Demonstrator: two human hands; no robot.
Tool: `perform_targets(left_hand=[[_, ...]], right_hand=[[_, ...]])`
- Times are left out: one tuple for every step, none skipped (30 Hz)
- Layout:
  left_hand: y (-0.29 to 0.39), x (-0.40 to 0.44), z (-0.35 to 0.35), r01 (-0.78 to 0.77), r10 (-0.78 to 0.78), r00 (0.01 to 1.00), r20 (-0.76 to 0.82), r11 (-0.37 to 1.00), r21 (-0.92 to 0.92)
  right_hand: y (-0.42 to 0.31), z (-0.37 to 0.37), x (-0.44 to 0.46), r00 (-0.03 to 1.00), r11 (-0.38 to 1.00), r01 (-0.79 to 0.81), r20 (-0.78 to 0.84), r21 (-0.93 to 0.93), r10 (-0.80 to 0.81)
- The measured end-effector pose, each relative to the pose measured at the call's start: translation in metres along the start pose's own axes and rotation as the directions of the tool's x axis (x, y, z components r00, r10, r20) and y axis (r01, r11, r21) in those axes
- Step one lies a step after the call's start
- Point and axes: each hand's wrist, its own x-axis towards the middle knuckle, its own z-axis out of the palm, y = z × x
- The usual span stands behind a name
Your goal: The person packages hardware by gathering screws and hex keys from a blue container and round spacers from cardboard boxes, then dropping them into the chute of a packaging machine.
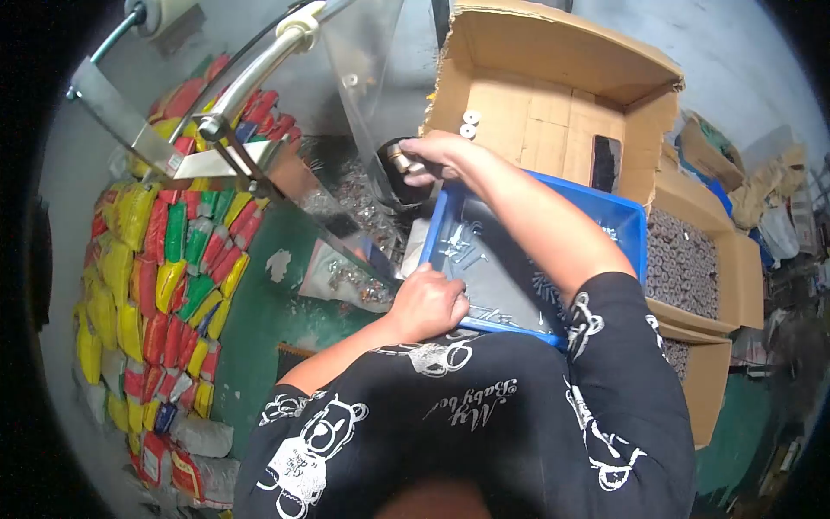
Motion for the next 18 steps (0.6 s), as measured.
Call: perform_targets(left_hand=[[0.001, 0.000, 0.000, 0.002, -0.002, 1.000, -0.002, 1.000, -0.001], [0.001, 0.001, 0.000, -0.007, 0.007, 1.000, 0.002, 1.000, 0.003], [0.002, 0.000, 0.001, -0.004, 0.004, 1.000, -0.017, 1.000, 0.003], [0.001, 0.000, 0.003, -0.002, 0.002, 0.999, -0.036, 1.000, -0.002], [0.000, 0.000, 0.005, -0.001, 0.001, 1.000, -0.018, 1.000, 0.007], [0.002, 0.000, 0.002, 0.015, -0.015, 1.000, -0.010, 1.000, 0.011], [0.002, 0.000, 0.003, 0.019, -0.018, 1.000, -0.016, 0.999, 0.042], [0.002, -0.001, 0.004, 0.022, -0.020, 1.000, -0.019, 0.997, 0.070], [0.002, -0.001, 0.005, 0.016, -0.014, 0.999, -0.031, 0.997, 0.071], [0.001, -0.001, 0.006, 0.011, -0.008, 0.999, -0.042, 0.998, 0.069], [0.001, 0.000, 0.007, 0.025, -0.024, 1.000, -0.017, 0.995, 0.095], [0.002, 0.001, 0.007, 0.040, -0.042, 0.999, 0.008, 0.992, 0.123], [0.004, 0.002, 0.007, 0.030, -0.032, 0.999, 0.010, 0.994, 0.109], [0.006, 0.004, 0.005, 0.026, -0.027, 1.000, 0.009, 0.994, 0.104], [0.008, 0.005, 0.005, 0.036, -0.040, 0.999, 0.030, 0.992, 0.124], [0.009, 0.004, 0.005, 0.046, -0.055, 0.997, 0.051, 0.988, 0.150], [0.009, 0.004, 0.006, 0.044, -0.053, 0.997, 0.059, 0.988, 0.150], [0.011, 0.005, 0.005, 0.048, -0.059, 0.996, 0.065, 0.986, 0.160]], right_hand=[[0.005, 0.003, 0.007, 1.000, 1.000, 0.007, 0.004, 0.002, -0.007], [0.010, 0.001, 0.012, 0.994, 0.993, 0.086, -0.059, -0.076, -0.091], [0.014, -0.004, 0.011, 0.977, 0.976, 0.156, -0.123, -0.155, -0.175], [0.018, -0.015, -0.003, 0.974, 0.977, 0.157, -0.139, -0.147, -0.177], [0.029, -0.032, -0.027, 0.921, 0.868, 0.319, -0.090, -0.380, -0.378], [0.040, -0.050, -0.052, 0.840, 0.682, 0.443, 0.005, -0.581, -0.542], [0.054, -0.069, -0.074, 0.839, 0.658, 0.423, -0.005, -0.623, -0.544], [0.063, -0.094, -0.096, 0.875, 0.590, 0.366, 0.049, -0.720, -0.483], [0.076, -0.112, -0.117, 0.925, 0.605, 0.235, -0.016, -0.761, -0.380], [0.096, -0.137, -0.129, 0.849, 0.195, 0.252, 0.119, -0.948, -0.515], [0.115, -0.160, -0.137, 0.938, 0.071, 0.075, 0.047, -0.995, -0.343], [0.124, -0.170, -0.158, 0.985, -0.083, -0.070, -0.055, -0.994, -0.164], [0.131, -0.173, -0.172, 0.993, -0.175, -0.115, -0.109, -0.978, -0.044], [0.146, -0.186, -0.178, 0.997, -0.259, -0.075, -0.078, -0.963, 0.002], [0.167, -0.199, -0.175, 0.985, -0.193, -0.067, -0.034, -0.979, -0.167], [0.193, -0.213, -0.164, 0.942, -0.127, -0.045, 0.000, -0.991, -0.336], [0.215, -0.236, -0.140, 0.918, 0.098, -0.031, -0.068, -0.995, -0.390], [0.218, -0.240, -0.131, 0.920, 0.141, -0.042, -0.093, -0.989, -0.380]])
